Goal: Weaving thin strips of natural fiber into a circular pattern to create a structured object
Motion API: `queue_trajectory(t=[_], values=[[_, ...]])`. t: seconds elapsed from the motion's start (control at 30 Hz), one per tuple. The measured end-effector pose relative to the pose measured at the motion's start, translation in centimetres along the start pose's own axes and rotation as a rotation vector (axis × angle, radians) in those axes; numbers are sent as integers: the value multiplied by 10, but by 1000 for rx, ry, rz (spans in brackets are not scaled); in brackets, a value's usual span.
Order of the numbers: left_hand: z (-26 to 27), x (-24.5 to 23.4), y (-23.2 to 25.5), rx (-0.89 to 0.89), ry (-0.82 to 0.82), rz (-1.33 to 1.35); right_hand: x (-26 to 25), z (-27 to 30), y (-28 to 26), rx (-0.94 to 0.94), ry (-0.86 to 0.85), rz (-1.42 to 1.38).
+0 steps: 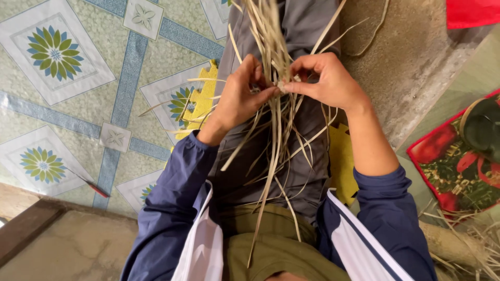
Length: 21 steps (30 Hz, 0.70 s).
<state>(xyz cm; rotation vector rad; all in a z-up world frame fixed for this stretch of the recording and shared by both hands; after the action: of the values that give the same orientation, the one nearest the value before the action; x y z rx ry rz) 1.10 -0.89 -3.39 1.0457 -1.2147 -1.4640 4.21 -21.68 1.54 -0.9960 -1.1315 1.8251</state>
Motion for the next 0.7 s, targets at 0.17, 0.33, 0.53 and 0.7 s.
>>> queue_trajectory(t=[0.17,0.33,0.53,0.7], values=[[-2,4,-2,-18,45,78,-4,5,0,-22,35,-85],[-2,4,-2,-99,103,30,-2,6,12,-153,-7,-343],[0,5,25,-113,60,27,-17,2,3,-216,-173,-575],[-1,3,34,17,20,-6,-32,-23,3,-245,-119,-774]])
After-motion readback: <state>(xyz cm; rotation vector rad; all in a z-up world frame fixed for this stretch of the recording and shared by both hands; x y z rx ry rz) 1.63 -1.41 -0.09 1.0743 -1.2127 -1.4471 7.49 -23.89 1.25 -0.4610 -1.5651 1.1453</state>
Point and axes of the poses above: each hand's wrist, its own z-axis away from the middle knuckle, its own x-axis out of the palm, y = z × x, the point moved 2 cm from there along -z, towards the middle knuckle, and after that the axes turned 10 degrees about y, right-handed, at the moved point
